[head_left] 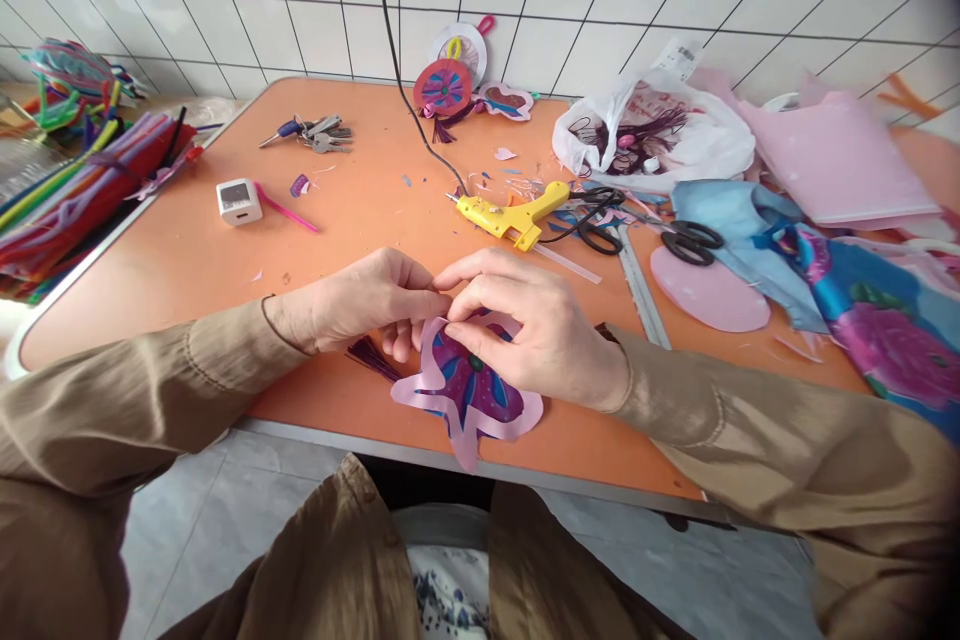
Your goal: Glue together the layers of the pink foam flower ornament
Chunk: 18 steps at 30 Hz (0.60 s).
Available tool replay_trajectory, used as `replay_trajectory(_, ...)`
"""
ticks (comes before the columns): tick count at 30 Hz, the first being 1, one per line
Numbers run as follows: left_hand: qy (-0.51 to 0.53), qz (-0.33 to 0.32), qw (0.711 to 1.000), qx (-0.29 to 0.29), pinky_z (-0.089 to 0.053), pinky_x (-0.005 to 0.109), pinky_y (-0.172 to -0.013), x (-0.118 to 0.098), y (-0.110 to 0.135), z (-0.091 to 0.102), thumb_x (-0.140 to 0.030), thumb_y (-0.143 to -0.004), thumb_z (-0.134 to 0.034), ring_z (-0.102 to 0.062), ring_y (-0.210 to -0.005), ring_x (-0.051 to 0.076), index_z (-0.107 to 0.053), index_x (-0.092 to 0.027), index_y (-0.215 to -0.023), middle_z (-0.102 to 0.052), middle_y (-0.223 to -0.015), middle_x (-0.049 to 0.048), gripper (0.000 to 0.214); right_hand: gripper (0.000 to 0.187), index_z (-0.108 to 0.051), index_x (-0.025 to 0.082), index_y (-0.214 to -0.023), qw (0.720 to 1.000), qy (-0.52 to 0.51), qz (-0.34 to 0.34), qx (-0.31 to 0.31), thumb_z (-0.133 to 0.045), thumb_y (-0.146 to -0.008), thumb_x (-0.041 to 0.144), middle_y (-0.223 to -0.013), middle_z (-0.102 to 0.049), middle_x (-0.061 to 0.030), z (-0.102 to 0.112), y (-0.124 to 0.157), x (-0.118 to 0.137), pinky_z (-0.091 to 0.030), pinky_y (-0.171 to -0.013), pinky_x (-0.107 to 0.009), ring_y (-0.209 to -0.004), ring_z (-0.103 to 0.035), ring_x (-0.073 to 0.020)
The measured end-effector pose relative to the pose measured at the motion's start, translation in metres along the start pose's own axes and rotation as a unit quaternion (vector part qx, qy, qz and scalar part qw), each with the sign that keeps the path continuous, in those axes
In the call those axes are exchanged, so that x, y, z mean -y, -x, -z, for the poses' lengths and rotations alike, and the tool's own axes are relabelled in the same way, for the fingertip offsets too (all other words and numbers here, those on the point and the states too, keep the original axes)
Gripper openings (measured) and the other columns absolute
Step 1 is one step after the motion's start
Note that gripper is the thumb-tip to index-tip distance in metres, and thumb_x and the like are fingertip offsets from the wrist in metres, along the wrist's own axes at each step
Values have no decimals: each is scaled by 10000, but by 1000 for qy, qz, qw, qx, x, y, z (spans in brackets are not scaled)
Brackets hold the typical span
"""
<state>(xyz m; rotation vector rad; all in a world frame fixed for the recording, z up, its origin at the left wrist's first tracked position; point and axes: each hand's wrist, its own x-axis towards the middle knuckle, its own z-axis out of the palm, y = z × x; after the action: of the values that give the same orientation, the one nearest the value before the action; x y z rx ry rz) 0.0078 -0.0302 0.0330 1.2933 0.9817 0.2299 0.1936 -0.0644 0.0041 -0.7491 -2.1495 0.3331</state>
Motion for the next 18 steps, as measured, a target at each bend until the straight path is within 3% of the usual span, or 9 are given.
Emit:
replay_trajectory(7, -16, -1, 999, -28, -413, 132, -359, -1, 0, -3, -179, -754, -633, -512, -339, 60, -617, -128, -563, -584, -433, -16, 198, 154, -579, 196, -723, 997, 36, 60, -25, -563, -840, 98, -1015, -689, -82, -3, 4, -1, -552, -777, -364, -902, -648, -188)
replay_trajectory(18, -29, 7, 999, -46, -422, 124, -356, -1, 0, -7, -156, -733, -648, -522, -342, 59, -621, -111, -576, -591, -448, -21, 166, 156, -570, 181, -721, 996, 36, 74, -40, -573, -825, 65, -994, -688, -97, -6, 6, -1, -565, -757, -364, -885, -654, -190)
